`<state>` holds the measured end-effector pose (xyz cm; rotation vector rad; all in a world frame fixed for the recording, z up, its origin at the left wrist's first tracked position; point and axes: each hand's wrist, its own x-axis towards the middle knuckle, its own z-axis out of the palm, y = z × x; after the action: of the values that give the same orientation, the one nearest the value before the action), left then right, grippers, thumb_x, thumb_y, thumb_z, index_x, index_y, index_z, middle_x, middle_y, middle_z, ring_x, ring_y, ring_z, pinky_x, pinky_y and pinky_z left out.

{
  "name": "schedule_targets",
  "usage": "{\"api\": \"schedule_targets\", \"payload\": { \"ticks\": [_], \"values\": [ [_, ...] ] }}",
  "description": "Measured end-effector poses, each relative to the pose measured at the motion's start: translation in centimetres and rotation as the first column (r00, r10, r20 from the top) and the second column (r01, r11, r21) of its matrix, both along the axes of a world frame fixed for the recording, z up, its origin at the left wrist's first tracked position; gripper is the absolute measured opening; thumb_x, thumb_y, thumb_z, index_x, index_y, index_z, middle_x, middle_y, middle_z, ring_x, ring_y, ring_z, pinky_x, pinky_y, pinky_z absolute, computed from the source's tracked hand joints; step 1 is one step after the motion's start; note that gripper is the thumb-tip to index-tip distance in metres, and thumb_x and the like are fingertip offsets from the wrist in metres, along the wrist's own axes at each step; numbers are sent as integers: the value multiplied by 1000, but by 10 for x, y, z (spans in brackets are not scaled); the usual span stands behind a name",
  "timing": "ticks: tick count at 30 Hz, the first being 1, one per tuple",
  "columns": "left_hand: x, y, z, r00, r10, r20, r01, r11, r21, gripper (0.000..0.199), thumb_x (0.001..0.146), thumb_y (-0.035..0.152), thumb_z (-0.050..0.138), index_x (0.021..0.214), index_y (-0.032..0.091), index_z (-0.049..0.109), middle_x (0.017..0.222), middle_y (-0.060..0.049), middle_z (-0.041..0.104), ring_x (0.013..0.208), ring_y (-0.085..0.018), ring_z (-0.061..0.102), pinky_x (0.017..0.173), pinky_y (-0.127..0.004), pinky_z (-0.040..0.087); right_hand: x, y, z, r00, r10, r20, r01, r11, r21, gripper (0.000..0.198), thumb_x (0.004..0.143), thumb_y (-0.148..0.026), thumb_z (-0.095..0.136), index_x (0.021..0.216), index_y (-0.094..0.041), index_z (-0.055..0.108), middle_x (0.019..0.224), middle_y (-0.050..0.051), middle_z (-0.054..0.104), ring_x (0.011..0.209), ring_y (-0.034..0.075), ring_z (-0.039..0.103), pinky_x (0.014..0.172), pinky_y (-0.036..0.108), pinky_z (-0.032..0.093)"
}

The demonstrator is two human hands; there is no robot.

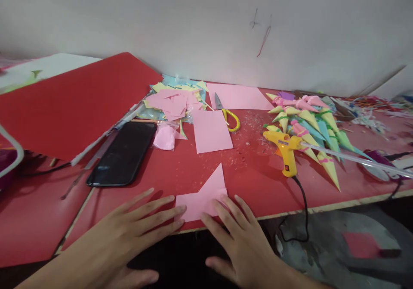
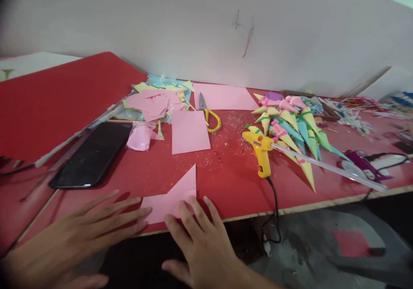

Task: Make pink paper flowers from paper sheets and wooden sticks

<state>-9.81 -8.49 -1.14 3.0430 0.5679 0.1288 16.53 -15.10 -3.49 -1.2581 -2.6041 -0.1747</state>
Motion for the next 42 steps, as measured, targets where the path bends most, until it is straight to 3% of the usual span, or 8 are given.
{"api": "schedule_targets", "payload": {
  "ticks": [7,12,20,26,30,33,38,42],
  "values": [
    [-6,2,-2,1000,0,18,0,1000,-5,63,72,59,47,128,34,34,130,7,45,120,-13,40,108,-28,0,16,-7,5,996,-54,-70,56,998,31,50,80,-49,44,120,-20,48,120,2,55,114,22,42,95,36,31],
    [-5,-14,-10,963,247,112,-227,960,-164,54,72,62,41,122,41,40,126,8,51,117,-17,44,106,-38,15,22,-10,7,989,-91,-118,96,995,39,44,80,-44,45,114,-17,54,115,4,58,107,21,48,89,34,38],
    [1,-20,-6,943,320,97,-298,935,-192,52,67,50,57,118,43,46,123,7,54,112,-21,49,101,-40,30,28,-8,17,976,-166,-142,155,984,-84,34,81,-39,46,105,-17,58,114,10,56,104,25,51,82,39,46],
    [4,-18,-1,946,310,94,-291,940,-178,52,66,39,60,116,40,50,122,5,55,110,-22,51,96,-36,37,10,24,27,962,-100,-254,64,987,-146,39,83,-21,41,122,-19,42,121,8,50,117,20,40,100,42,31],
    [1,-15,2,976,215,46,-203,961,-187,52,71,40,56,121,39,44,122,5,55,107,-21,52,90,-32,43,-1,46,30,972,-69,-223,-5,948,-317,59,77,-35,53,129,-15,33,125,10,46,116,23,39,97,41,34],
    [0,-16,-2,961,264,83,-250,957,-149,47,73,34,54,119,39,47,120,5,56,107,-21,52,89,-33,43,-3,52,30,979,-70,-190,-17,906,-423,67,73,-38,58,130,-15,32,126,11,45,117,26,36,94,42,35],
    [2,-17,-2,960,248,132,-216,952,-218,40,74,34,50,114,33,52,116,1,59,101,-20,56,84,-29,47,3,54,36,954,-34,-299,-138,833,-536,41,80,-19,50,121,-22,43,119,4,54,109,19,45,91,37,31],
    [14,-14,15,936,255,244,-161,924,-348,25,81,36,39,77,25,61,85,-2,66,79,-17,60,70,-25,49,7,55,49,937,-3,-349,-210,793,-572,27,81,-11,45,102,-24,56,103,-1,62,94,13,54,83,32,32]
  ]
}}
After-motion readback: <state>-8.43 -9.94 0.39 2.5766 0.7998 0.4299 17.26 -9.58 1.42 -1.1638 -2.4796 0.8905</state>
